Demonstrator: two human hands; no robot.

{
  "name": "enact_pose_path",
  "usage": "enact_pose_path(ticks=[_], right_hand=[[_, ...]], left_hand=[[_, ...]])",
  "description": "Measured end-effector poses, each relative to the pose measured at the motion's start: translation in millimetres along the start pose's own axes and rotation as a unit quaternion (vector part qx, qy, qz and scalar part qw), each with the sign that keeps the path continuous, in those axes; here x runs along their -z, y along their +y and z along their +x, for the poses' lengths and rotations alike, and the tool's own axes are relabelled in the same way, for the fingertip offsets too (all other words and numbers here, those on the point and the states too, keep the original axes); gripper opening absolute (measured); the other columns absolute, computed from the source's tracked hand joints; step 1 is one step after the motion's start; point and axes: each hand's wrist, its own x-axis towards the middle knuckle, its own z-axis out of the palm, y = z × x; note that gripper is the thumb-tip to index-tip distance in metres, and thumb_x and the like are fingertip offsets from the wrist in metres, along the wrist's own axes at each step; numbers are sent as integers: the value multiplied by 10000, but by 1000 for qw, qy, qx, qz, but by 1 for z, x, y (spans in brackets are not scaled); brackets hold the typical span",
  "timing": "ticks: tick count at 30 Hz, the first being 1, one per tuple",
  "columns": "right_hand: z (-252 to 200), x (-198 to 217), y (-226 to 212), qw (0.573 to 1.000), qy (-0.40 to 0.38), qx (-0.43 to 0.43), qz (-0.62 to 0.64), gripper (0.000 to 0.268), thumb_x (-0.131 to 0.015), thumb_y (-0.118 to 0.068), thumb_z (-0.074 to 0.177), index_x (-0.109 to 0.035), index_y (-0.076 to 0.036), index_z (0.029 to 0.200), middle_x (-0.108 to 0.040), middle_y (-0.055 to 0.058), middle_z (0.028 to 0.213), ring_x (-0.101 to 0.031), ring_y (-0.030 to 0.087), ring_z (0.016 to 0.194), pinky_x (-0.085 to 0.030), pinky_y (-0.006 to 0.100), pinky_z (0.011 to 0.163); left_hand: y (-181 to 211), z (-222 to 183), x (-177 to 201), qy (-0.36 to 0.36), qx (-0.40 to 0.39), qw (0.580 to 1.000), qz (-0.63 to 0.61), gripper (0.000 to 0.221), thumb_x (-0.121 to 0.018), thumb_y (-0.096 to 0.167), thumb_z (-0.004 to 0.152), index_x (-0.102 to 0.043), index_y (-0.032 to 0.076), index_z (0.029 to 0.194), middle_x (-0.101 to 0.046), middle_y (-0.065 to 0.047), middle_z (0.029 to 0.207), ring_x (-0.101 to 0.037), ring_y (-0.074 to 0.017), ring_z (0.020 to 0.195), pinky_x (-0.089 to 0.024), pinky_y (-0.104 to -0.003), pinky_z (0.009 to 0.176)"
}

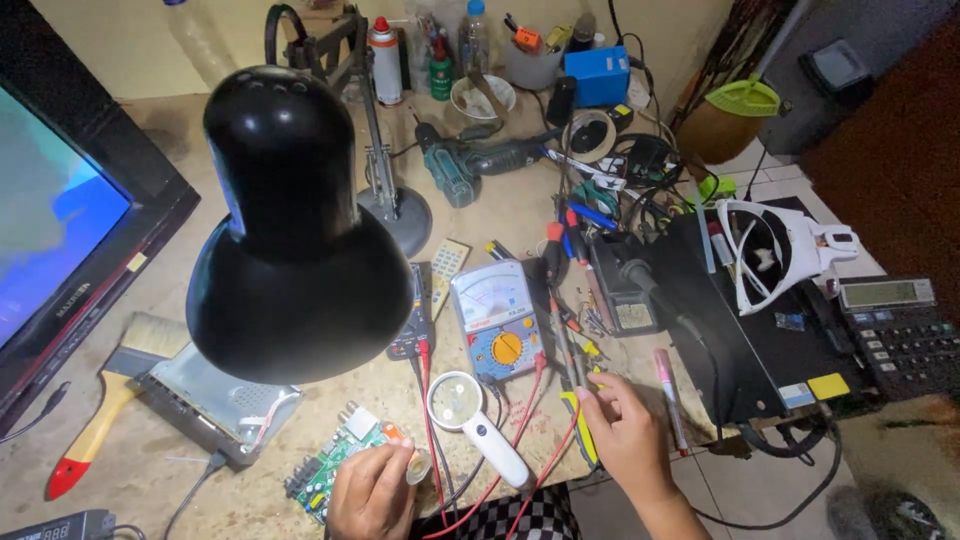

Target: Inspecting and repairing a circuit board using a magnifying glass and a soldering iron at a workbench.

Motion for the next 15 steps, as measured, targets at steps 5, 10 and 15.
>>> enact_pose_path(ticks=[5,10,15], right_hand=[[-8,-7,7,996,59,56,22,228,-717,-254,905,-734,-73,1044,-702,3,673,-586,111,508,-454,280,451],[-13,-15,21,999,34,-4,19,238,-722,-299,892,-734,-139,1069,-689,-65,663,-575,90,519,-444,287,469],[-10,-15,19,999,42,11,18,200,-730,-259,886,-737,-131,1040,-669,-67,623,-569,80,504,-462,266,452]], left_hand=[[-2,-15,-6,-30,48,998,41,300,-748,167,878,-736,144,1176,-726,-46,1132,-686,-236,821,-552,-325,720],[-9,-38,-11,-100,88,984,117,445,-771,243,830,-691,271,1267,-710,42,1204,-715,-166,976,-573,-315,783],[-11,-54,-31,-55,97,987,115,381,-687,328,861,-699,236,1231,-682,20,1193,-692,-157,985,-545,-310,847]])
